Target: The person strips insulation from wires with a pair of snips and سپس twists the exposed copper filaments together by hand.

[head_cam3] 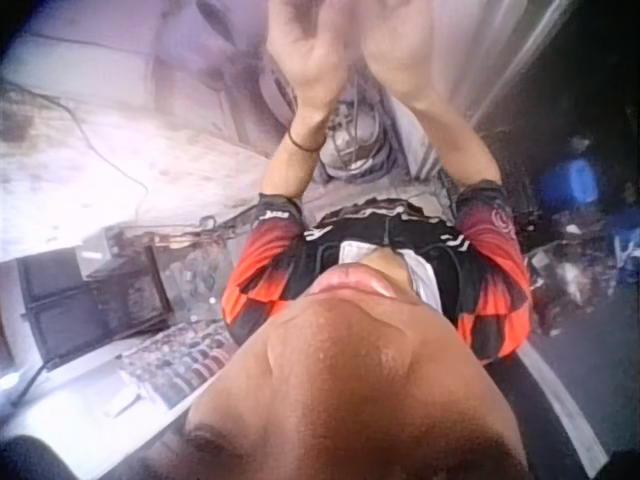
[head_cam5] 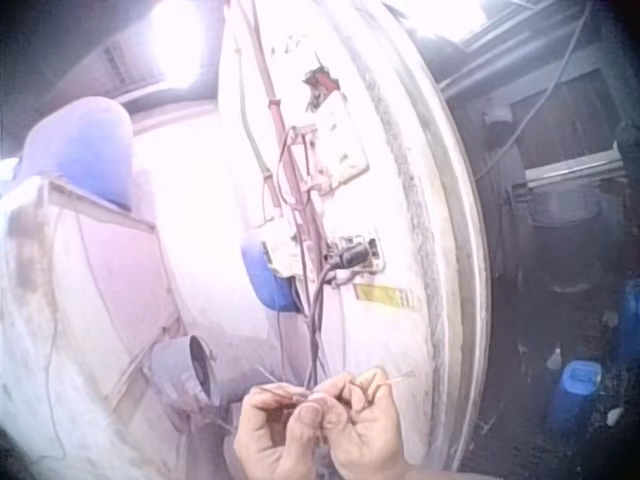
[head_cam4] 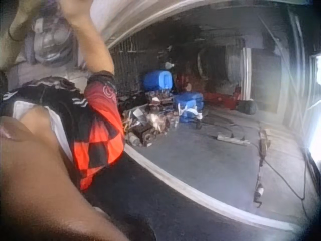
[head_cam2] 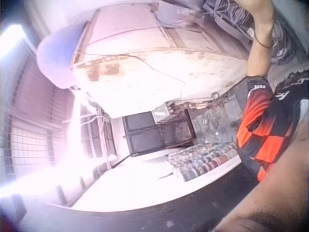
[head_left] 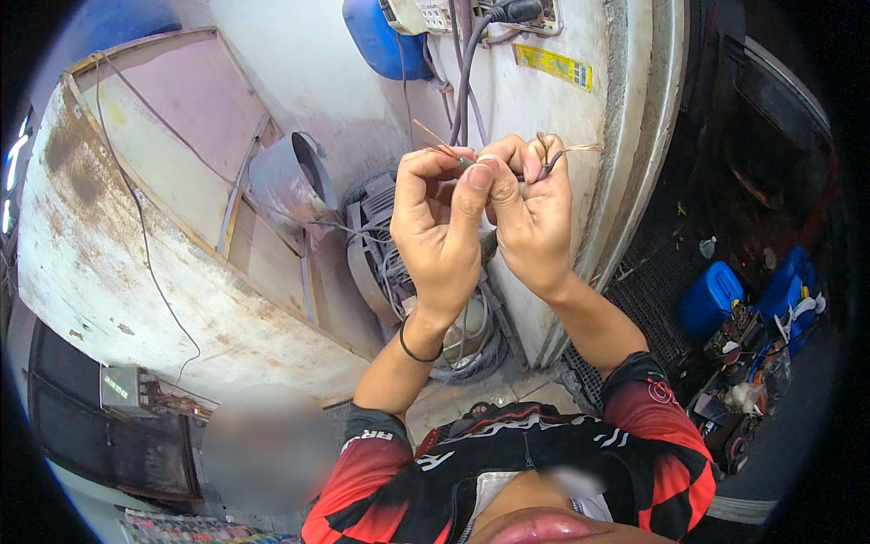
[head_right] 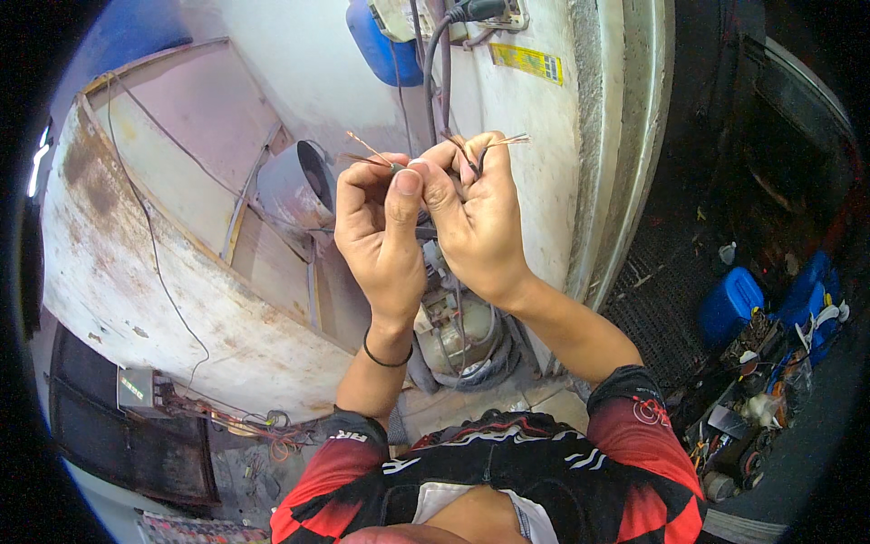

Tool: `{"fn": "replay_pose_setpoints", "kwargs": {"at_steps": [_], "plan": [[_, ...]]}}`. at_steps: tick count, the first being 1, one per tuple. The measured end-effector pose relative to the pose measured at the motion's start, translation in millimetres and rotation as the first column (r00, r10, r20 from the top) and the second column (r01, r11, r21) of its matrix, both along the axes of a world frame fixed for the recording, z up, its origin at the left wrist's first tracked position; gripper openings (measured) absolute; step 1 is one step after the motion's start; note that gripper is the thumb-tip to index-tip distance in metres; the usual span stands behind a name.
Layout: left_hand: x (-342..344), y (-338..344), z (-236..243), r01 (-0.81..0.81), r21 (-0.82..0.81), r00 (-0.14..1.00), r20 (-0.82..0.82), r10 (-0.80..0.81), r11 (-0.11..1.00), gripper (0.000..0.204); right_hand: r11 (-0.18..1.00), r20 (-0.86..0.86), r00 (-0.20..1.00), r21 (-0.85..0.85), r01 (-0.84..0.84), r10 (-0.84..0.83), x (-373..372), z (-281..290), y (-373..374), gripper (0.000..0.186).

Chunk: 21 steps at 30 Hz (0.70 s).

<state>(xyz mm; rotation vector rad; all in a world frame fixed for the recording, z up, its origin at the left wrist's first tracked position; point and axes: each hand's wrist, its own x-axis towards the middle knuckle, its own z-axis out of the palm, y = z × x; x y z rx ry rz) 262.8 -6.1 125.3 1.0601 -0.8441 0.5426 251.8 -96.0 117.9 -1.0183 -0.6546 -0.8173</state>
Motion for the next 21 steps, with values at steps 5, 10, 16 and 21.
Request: {"fn": "replay_pose_setpoints", "kwargs": {"at_steps": [5,10,16,21], "plan": [[5,4,5,0.168,-0.209,0.968,-0.151,-0.202,0.963,0.014,0.992,-0.034,0.999,-0.128,0.012,-0.016,-12,9,-6,0.023],[5,29,13,0.319,-0.171,0.893,-0.274,-0.356,0.932,0.026,0.904,-0.122,0.978,-0.415,0.104,-0.168,-25,22,-33,0.032],[1,58,29,0.199,0.01,0.949,-0.249,-0.191,0.98,0.022,0.833,-0.147,0.961,-0.54,0.12,-0.234,-29,43,-66,0.035],[0,65,33,0.148,0.07,0.973,-0.191,-0.132,0.987,0.022,0.835,-0.122,0.927,-0.488,0.254,-0.353,-34,46,-57,0.03]]}}
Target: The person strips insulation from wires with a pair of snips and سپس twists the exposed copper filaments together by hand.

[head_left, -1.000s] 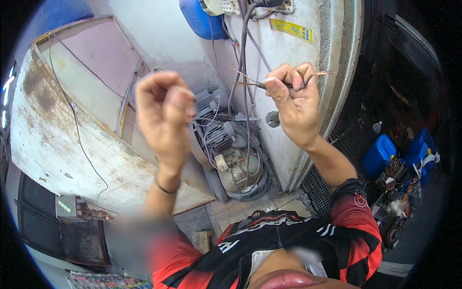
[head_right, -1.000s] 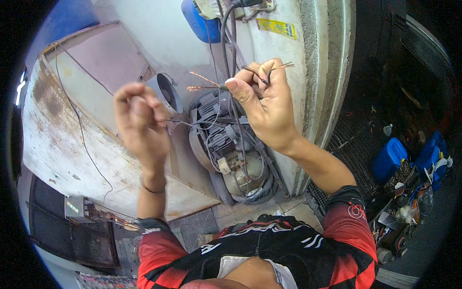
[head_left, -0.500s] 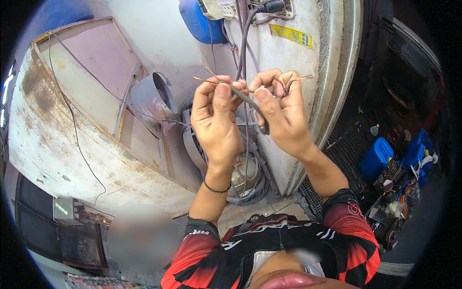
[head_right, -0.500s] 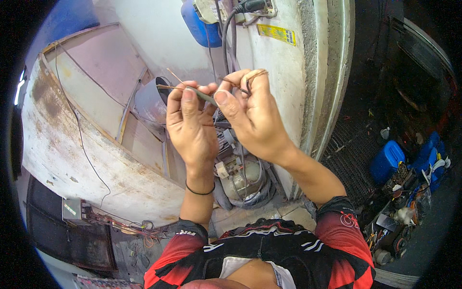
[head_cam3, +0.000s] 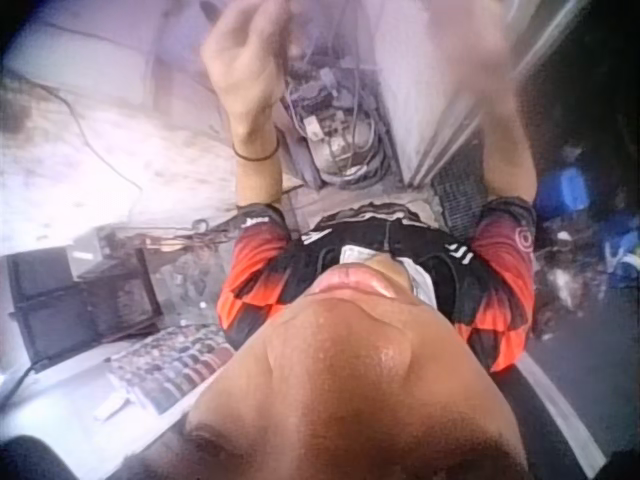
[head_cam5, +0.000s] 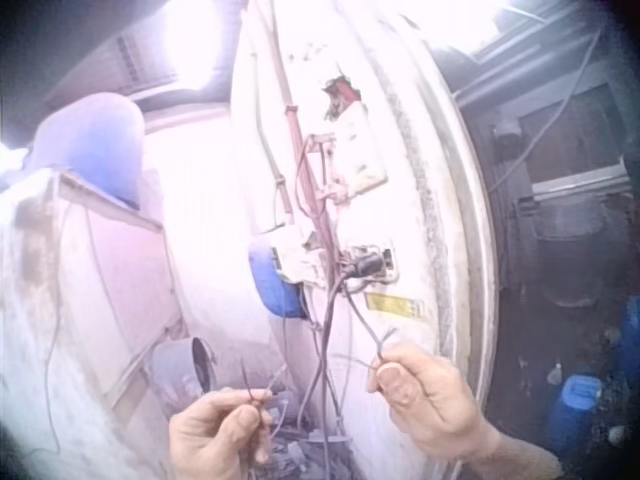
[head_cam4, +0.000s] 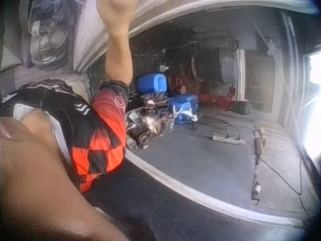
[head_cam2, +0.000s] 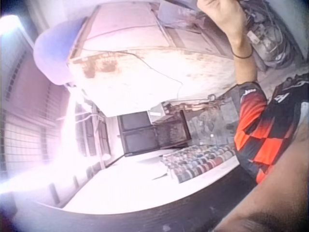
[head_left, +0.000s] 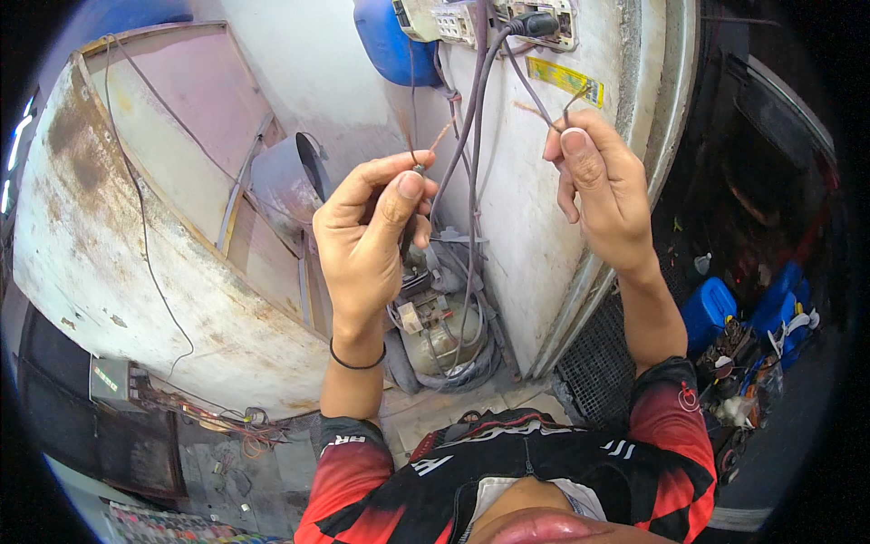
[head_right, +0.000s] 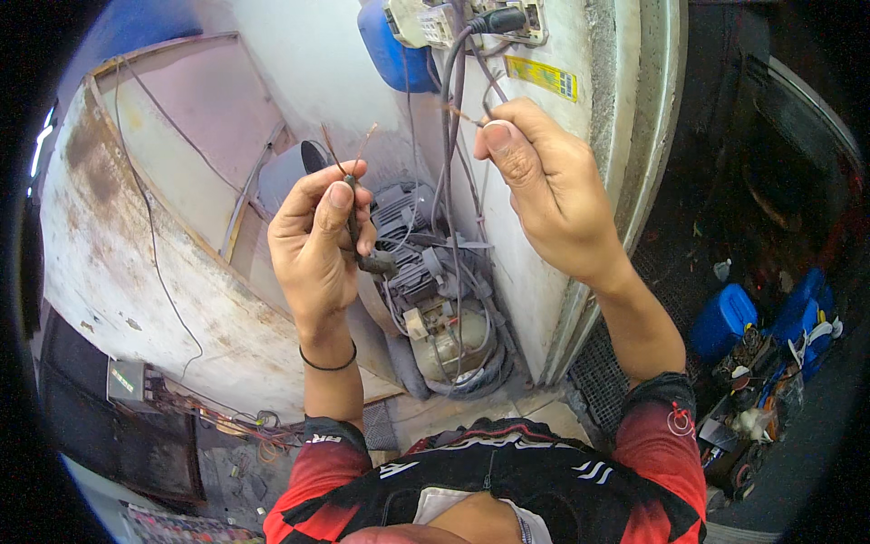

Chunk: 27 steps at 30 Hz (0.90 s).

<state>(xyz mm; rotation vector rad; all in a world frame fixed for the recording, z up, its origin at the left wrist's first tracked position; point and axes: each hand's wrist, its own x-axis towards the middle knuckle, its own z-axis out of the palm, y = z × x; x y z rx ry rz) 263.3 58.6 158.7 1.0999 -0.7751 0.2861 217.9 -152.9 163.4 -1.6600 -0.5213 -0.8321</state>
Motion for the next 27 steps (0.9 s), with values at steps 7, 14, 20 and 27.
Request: {"fn": "replay_pose_setpoints", "kwargs": {"at_steps": [7,14,20,27], "plan": [[-11,-12,-9,0.055,-0.099,0.998,0.024,-0.053,0.994,0.018,0.955,0.054,0.969,0.159,-0.249,0.243,19,-14,24,0.023],[-10,-24,-12,-0.03,-0.122,0.986,0.159,0.05,0.992,0.028,0.89,0.107,0.932,0.276,-0.363,0.347,16,-17,44,0.021],[-9,-28,-14,-0.025,-0.124,0.981,0.187,0.048,0.992,0.034,0.834,0.144,0.905,0.352,-0.424,0.4,16,-19,53,0.021],[-8,-27,-15,-0.104,-0.074,0.959,0.256,0.12,0.992,0.033,0.791,0.186,0.893,0.416,-0.449,0.409,16,-18,58,0.017]]}}
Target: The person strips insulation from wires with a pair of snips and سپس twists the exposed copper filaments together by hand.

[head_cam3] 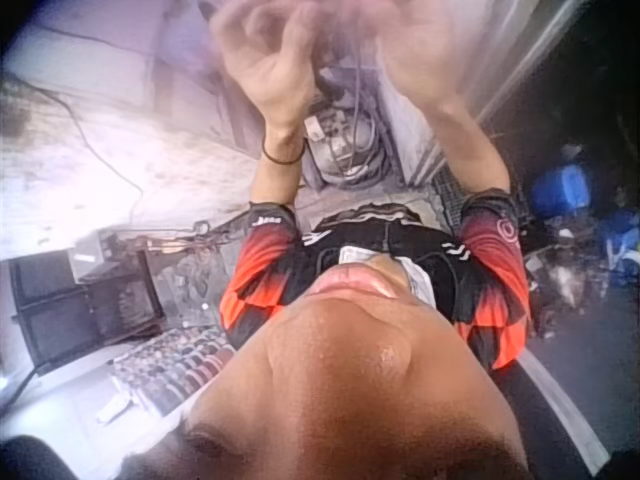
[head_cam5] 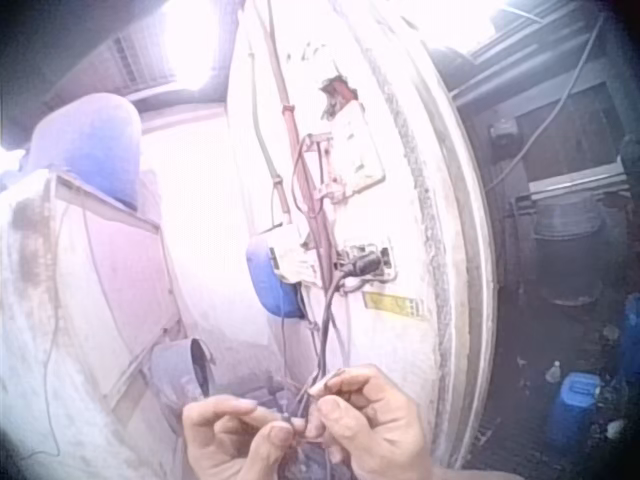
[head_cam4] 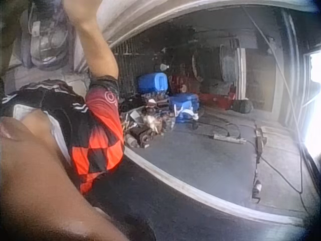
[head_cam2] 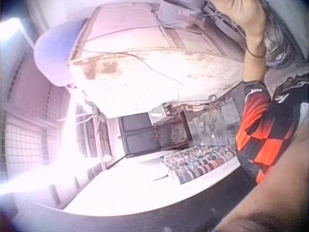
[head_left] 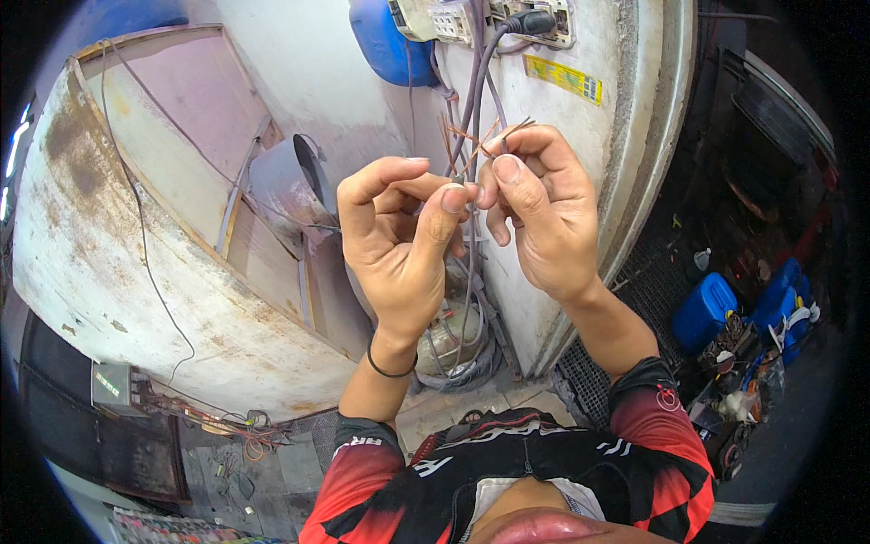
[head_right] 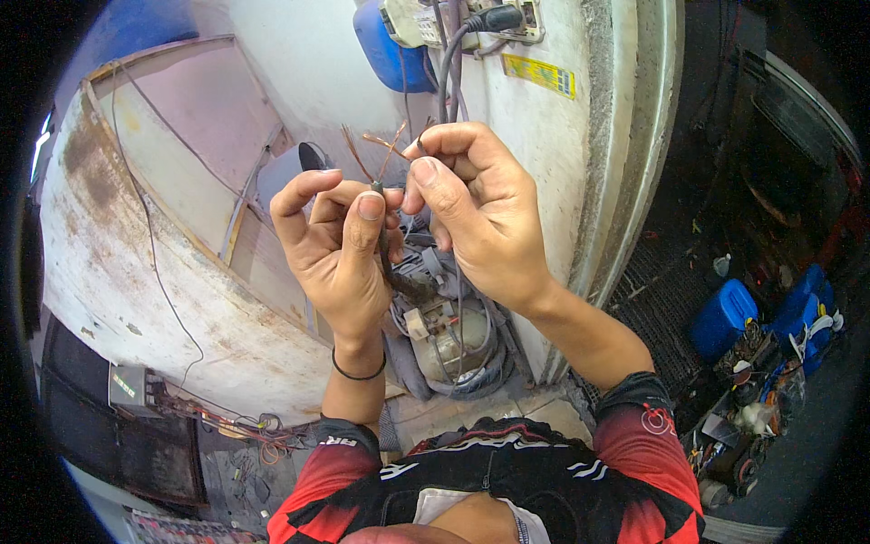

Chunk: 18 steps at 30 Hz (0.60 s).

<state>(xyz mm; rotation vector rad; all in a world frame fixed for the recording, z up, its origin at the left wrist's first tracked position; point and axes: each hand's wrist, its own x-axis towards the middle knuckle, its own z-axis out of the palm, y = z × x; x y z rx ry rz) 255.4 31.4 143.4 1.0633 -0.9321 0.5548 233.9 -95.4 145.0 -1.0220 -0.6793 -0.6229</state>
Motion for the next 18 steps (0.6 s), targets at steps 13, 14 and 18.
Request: {"fn": "replay_pose_setpoints", "kwargs": {"at_steps": [13,14,18], "plan": [[4,-5,-4,-0.332,0.036,0.918,0.243,0.314,0.943,0.027,0.994,-0.033,0.999,0.103,0.028,-0.024,2,-2,8,0.017],[4,-4,-4,-0.349,0.04,0.914,0.237,0.33,0.936,0.028,0.993,-0.035,0.999,0.113,0.025,-0.021,1,-2,9,0.017],[5,2,-5,-0.396,0.081,0.889,0.283,0.359,0.915,0.028,0.995,-0.023,1.0,0.101,0.0,0.002,2,-2,9,0.018]]}}
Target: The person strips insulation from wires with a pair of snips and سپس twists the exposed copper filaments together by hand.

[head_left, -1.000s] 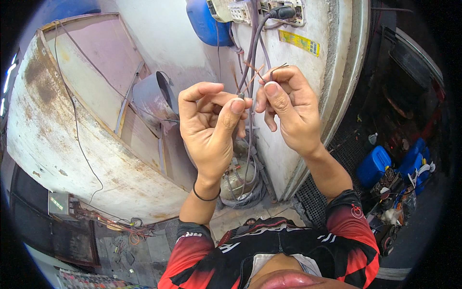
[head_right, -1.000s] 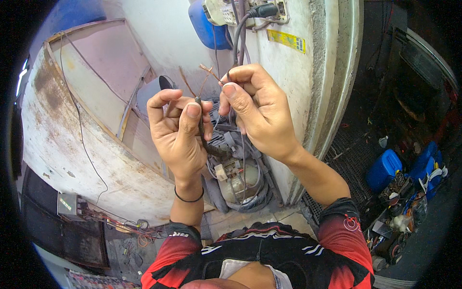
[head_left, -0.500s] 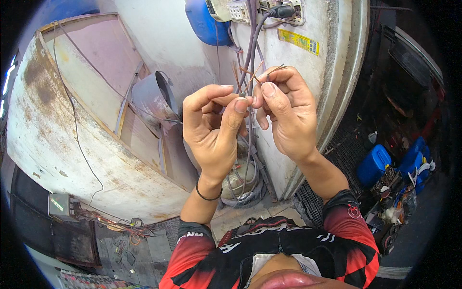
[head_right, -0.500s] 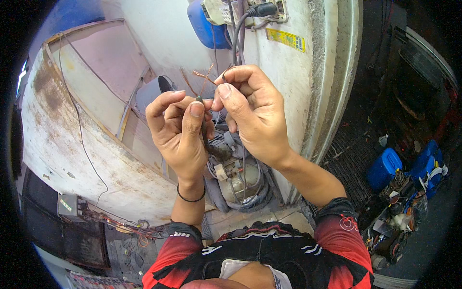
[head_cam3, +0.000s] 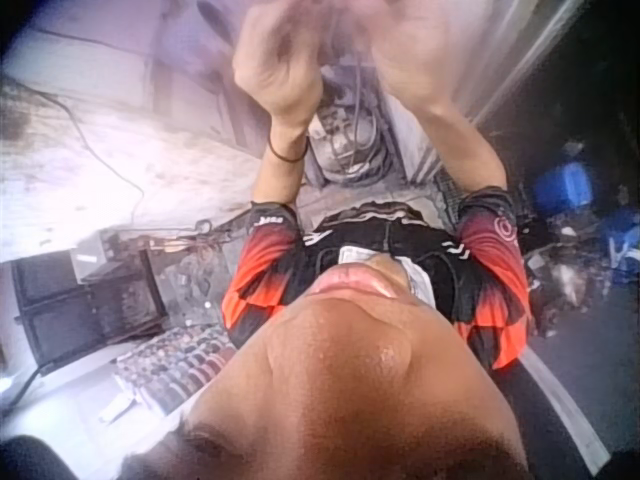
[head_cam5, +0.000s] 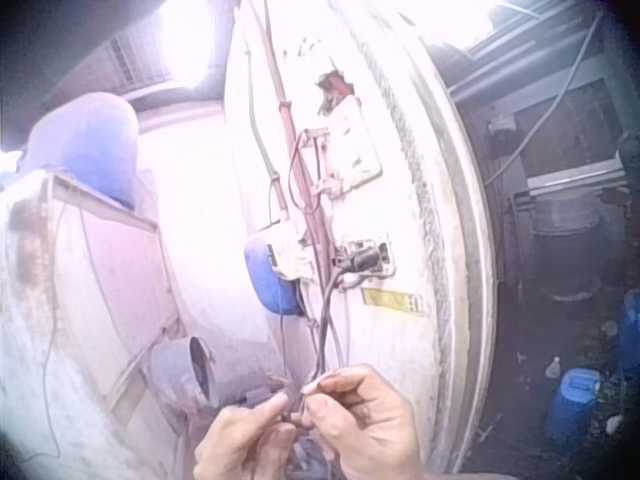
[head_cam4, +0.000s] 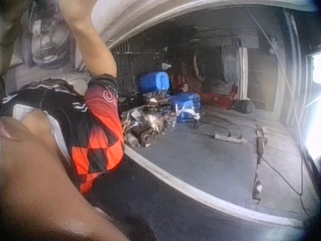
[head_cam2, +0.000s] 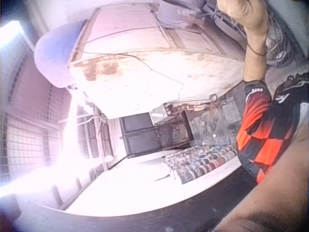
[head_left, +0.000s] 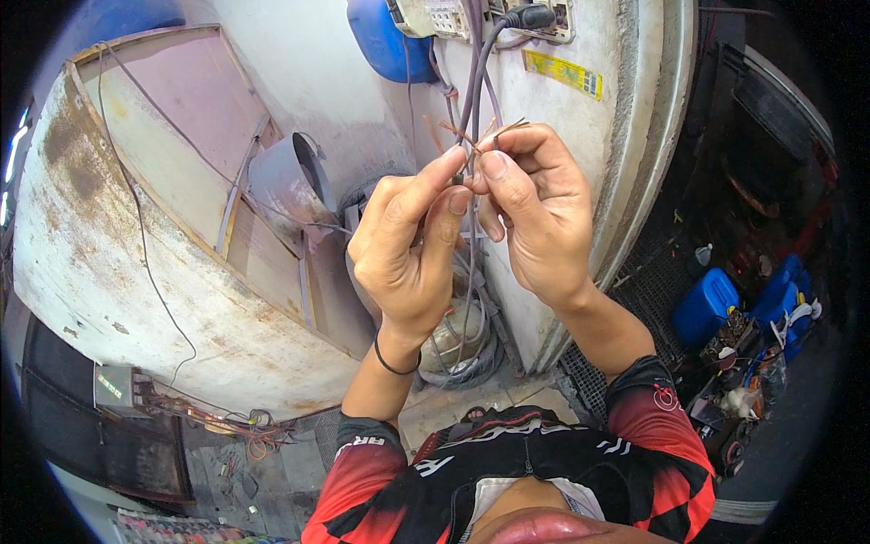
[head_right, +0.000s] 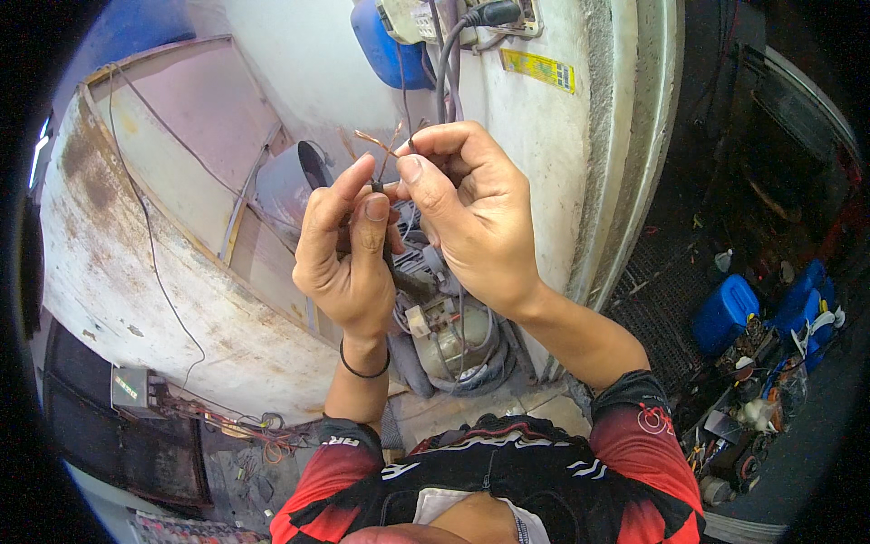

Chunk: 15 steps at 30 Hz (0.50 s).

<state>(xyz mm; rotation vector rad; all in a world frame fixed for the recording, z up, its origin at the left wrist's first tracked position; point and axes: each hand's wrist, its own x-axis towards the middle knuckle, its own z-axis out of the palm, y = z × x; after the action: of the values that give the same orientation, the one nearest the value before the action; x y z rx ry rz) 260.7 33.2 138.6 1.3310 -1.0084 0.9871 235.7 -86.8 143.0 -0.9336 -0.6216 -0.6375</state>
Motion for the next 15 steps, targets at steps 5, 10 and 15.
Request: {"fn": "replay_pose_setpoints", "kwargs": {"at_steps": [5,10,15], "plan": [[-0.9,-3.7,-0.6,-0.007,-0.064,0.999,-0.046,0.004,0.998,0.031,1.0,0.012,1.0,-0.001,0.01,-0.01,0.9,-0.4,1.4,0.016],[1.4,0.0,-0.2,0.005,0.0,1.0,0.012,-0.005,1.0,0.028,0.998,0.05,0.997,0.033,-0.054,0.053,1.1,0.1,2.6,0.016],[0.2,0.0,-0.8,0.014,0.002,1.0,-0.023,-0.014,1.0,0.027,0.994,0.074,0.994,0.062,-0.087,0.083,0.7,1.9,3.8,0.016]]}}
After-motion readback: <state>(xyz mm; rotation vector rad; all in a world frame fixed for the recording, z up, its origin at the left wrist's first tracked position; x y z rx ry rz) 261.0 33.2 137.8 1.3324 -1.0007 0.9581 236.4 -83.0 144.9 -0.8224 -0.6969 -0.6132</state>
